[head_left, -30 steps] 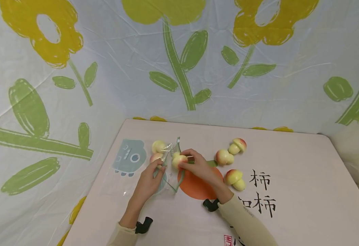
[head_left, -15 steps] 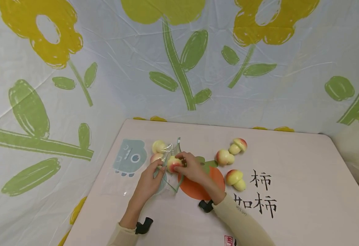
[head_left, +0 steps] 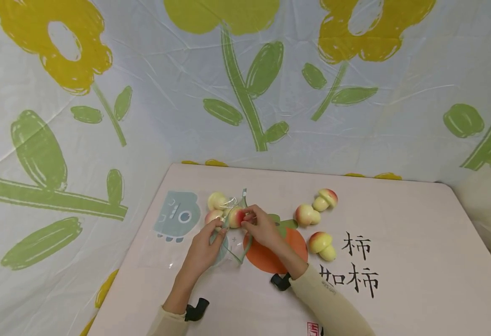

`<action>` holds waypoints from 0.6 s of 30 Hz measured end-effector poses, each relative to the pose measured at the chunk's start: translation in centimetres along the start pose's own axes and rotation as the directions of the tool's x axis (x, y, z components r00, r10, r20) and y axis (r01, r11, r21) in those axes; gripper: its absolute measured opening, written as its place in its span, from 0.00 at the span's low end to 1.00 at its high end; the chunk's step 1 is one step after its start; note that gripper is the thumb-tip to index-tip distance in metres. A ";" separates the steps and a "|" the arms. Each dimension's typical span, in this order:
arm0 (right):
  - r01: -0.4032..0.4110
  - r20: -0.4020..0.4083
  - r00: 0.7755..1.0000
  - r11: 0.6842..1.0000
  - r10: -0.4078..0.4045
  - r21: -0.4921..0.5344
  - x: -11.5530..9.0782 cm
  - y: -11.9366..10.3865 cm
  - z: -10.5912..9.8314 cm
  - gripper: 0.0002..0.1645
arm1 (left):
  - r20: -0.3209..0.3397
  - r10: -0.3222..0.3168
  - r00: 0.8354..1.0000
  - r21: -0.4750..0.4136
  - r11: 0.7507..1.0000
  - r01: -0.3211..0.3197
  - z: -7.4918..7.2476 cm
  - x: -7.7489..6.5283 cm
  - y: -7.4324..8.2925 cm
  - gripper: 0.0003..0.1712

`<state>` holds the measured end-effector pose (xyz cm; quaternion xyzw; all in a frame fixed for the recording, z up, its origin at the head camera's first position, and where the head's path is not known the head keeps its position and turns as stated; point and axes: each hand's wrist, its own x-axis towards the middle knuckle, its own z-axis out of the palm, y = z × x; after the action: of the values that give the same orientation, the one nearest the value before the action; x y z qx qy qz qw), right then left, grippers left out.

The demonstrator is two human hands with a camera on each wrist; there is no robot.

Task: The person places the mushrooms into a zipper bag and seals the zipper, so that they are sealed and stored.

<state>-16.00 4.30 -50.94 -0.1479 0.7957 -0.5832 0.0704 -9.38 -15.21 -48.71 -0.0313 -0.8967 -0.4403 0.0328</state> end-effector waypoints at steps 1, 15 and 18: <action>-0.001 -0.001 1.000 1.000 0.001 0.009 -0.1 0.1 0.0 0.17 | 0.000 0.001 1.000 0.001 1.000 -0.001 0.0 0.0 0.0 0.10; -0.032 0.044 0.999 0.984 0.025 0.178 -0.9 0.4 -0.1 0.24 | 0.015 -0.038 0.999 -0.016 0.999 0.039 0.0 0.0 0.2 0.12; -0.026 0.067 0.998 0.982 0.013 0.187 -0.9 0.5 -0.2 0.24 | 0.016 -0.047 0.999 -0.012 0.999 0.047 0.0 0.0 0.2 0.12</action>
<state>-15.24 4.96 -51.41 -0.1518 0.7358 -0.6497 0.1157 -9.37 -15.09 -48.52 -0.0140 -0.8947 -0.4463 0.0151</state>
